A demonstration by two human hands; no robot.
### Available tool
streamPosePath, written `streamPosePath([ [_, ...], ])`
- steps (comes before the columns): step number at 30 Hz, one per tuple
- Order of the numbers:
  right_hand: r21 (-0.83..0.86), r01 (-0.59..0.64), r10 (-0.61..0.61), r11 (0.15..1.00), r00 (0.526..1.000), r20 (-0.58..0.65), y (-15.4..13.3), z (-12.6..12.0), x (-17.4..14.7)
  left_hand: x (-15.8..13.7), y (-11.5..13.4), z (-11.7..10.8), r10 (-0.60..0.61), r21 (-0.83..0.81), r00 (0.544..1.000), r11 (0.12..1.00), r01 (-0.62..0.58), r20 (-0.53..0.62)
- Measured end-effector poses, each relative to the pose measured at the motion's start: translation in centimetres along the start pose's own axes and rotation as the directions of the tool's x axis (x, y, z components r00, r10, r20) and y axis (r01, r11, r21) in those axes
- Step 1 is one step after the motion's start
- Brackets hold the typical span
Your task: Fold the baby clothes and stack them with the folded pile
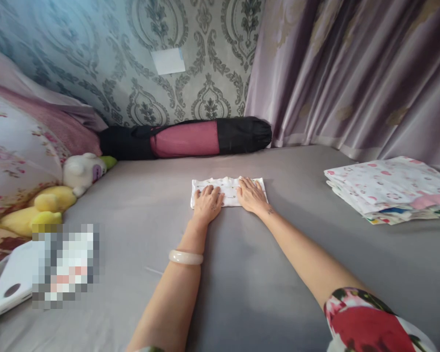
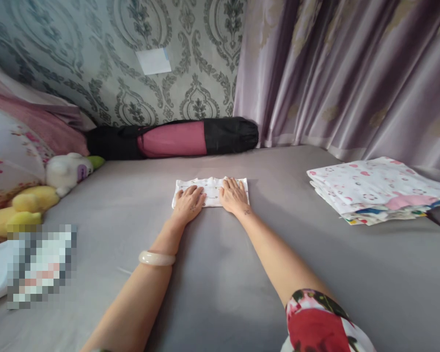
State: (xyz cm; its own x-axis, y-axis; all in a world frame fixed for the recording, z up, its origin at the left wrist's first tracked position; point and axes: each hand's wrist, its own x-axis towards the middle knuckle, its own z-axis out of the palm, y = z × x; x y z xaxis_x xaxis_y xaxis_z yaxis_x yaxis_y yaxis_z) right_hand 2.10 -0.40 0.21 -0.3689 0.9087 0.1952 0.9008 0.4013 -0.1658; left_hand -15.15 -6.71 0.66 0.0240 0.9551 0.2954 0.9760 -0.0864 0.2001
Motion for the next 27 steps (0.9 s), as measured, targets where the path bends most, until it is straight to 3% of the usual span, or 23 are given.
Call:
streamPosePath([
  [13, 0.041, -0.014, 0.012, 0.999, 0.999, 0.052, 0.6, -0.8, 0.3, -0.1, 0.2, -0.3, -0.005, -0.003, 1.0, 1.0, 0.005, 0.002],
  [19, -0.028, -0.045, 0.045, 0.999, 0.999, 0.0, 1.8, -0.9, 0.0, 0.0, 0.1, -0.1, -0.015, -0.02, 1.0, 1.0, 0.015, -0.005],
  [24, -0.024, -0.078, 0.08, 0.997, 0.995, 0.068, 2.2, 0.0, -0.2, 0.2, -0.5, 0.5, -0.21, 0.014, 0.976, 0.977, 0.211, -0.055],
  [27, -0.027, -0.079, 0.081, 0.997, 0.994, 0.07, 2.1, 0.0, -0.3, 0.2, -0.6, 0.7, -0.234, 0.075, 0.971, 0.968, 0.238, -0.052],
])
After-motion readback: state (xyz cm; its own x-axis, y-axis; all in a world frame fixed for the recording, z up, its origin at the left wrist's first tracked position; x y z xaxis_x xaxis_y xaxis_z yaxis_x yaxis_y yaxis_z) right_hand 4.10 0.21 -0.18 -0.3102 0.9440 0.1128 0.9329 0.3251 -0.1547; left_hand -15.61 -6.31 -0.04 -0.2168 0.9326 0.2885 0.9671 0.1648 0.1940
